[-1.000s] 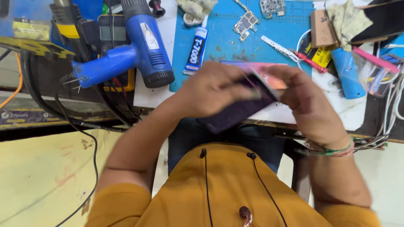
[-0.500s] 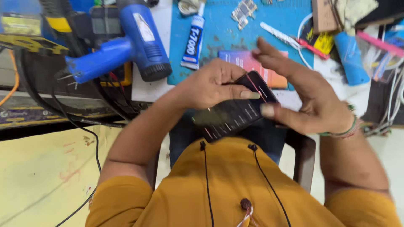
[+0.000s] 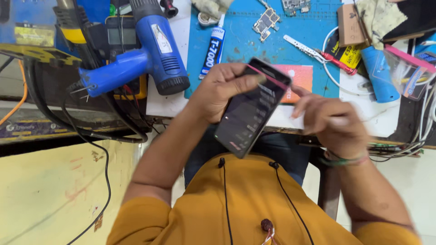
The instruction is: The person cleans the rear of a smartphone with a cloth, applies adhesive from a tube to the phone's internal edges, and wraps a rubber band around the device.
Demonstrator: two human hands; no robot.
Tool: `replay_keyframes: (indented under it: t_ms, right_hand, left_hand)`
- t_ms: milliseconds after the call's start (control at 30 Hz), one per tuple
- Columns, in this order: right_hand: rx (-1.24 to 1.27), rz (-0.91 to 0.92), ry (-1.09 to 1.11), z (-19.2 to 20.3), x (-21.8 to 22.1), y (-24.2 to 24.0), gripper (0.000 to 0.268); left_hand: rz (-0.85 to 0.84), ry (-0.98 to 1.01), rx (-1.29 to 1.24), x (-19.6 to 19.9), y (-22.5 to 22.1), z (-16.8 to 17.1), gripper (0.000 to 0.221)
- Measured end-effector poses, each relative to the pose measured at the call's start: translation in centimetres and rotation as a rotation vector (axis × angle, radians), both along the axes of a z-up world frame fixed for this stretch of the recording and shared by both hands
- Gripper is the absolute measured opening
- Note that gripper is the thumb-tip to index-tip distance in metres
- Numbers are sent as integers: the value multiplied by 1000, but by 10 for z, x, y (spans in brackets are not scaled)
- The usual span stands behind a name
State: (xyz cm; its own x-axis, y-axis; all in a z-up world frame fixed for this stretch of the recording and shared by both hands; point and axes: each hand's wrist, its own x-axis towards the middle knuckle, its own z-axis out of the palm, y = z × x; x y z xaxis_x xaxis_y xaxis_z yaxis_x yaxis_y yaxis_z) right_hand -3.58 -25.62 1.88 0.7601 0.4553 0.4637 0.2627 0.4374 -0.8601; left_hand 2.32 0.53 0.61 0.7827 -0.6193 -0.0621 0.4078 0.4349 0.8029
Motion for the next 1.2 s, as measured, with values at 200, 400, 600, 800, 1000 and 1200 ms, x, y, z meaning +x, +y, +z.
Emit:
replay_keyframes:
  t_ms: [200,400,600,800,1000,1200]
  right_hand:
    - [389,-927,-44,-17,3,38,25]
    - [-98,-500,128,3,9,7,49]
    - [-486,-240,405,-6,-8,4,35]
    - [-568,-260,377,4,-2,14,25]
    - [-868,-175,283,23,13,10,22]
    - [-1010,-128,101,24,21,17,23]
  left_hand:
    - [342,-216,-135,-37,-60,2,15]
    - [143,-791,486,7,-26,43,19]
    - [-408,-975,801,26,-20,43,25]
    - [-650,-986,985,26,-29,59,42]
    - [-848,-871,1139,26,-36,78,49]
    - [-869,-915,1131,24,-36,66,50]
